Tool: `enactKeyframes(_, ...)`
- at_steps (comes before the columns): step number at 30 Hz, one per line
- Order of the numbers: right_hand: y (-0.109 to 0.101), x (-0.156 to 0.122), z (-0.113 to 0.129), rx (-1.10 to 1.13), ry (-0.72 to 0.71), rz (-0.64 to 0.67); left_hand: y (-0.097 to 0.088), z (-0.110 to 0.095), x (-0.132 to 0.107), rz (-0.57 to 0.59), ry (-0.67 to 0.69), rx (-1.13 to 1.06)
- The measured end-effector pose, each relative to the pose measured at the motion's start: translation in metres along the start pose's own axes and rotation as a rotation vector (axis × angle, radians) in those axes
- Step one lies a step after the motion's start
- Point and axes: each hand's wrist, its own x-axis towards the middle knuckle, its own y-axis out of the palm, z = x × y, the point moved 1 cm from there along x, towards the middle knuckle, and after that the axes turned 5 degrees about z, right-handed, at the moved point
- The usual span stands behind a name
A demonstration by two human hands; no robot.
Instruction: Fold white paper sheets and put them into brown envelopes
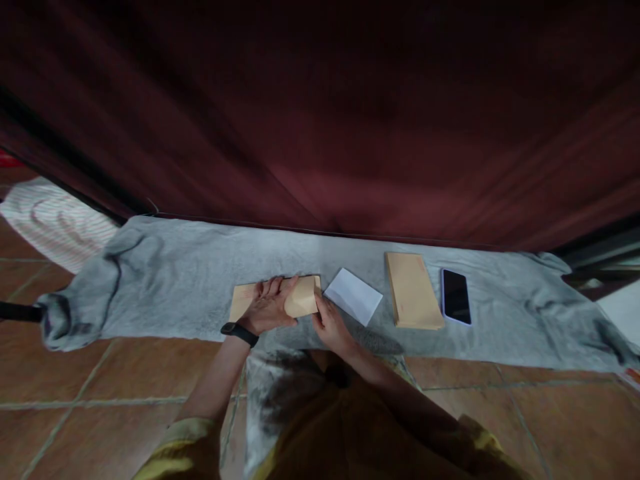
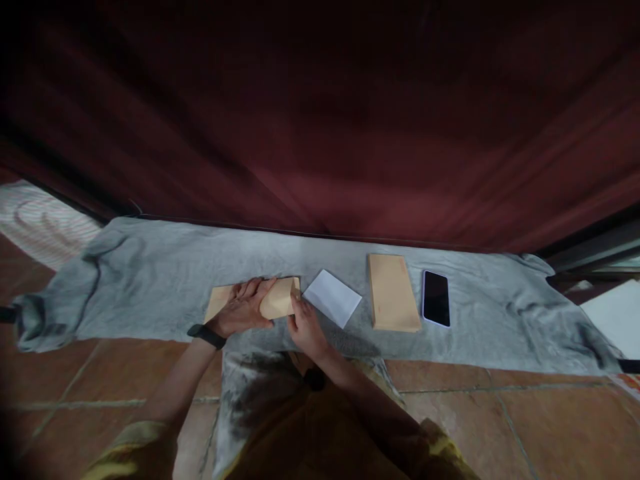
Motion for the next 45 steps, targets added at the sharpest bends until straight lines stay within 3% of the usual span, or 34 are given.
enactKeyframes(6,-0.014,-0.016,0.005,0.043,0.000,0.027,0.000,0.003,0.000,-0.009,0.016,-0.033)
enactKeyframes(9,-0.038,-0.024,-0.002,-0.047,0.010,0.004,0.000,0.005,0.001,-0.013,0.021,-0.045)
enactKeyframes(14,-0.093,-0.025,-0.037,-0.261,0.194,-0.214,-0.002,0.006,0.004,0.028,0.023,-0.053)
enactKeyframes(17,-0.109,-0.023,-0.055,-0.338,0.236,-0.267,-0.001,0.005,0.006,0.074,-0.004,-0.049)
enactKeyframes(20,-0.105,-0.024,-0.057,-0.344,0.176,-0.228,0.000,0.004,0.007,0.109,-0.023,-0.051)
enactKeyframes(24,-0.087,-0.026,-0.043,-0.313,0.039,-0.069,-0.001,0.002,0.006,0.105,-0.016,-0.054)
enactKeyframes(26,-0.082,-0.026,-0.040,-0.328,0.048,-0.059,-0.003,0.001,0.006,0.110,-0.016,-0.050)
enactKeyframes(31,-0.092,-0.022,-0.057,-0.372,0.261,-0.197,-0.007,-0.001,0.005,0.102,-0.005,-0.029)
enactKeyframes(35,-0.102,-0.017,-0.066,-0.427,0.347,-0.152,-0.007,0.001,0.008,0.100,0.010,-0.019)
enactKeyframes(42,-0.115,0.005,-0.051,-0.492,0.653,0.020,-0.006,0.004,0.007,0.048,0.041,0.006)
enactKeyframes(45,-0.119,0.010,-0.049,-0.445,0.711,0.055,-0.006,0.003,0.006,0.029,0.052,0.039)
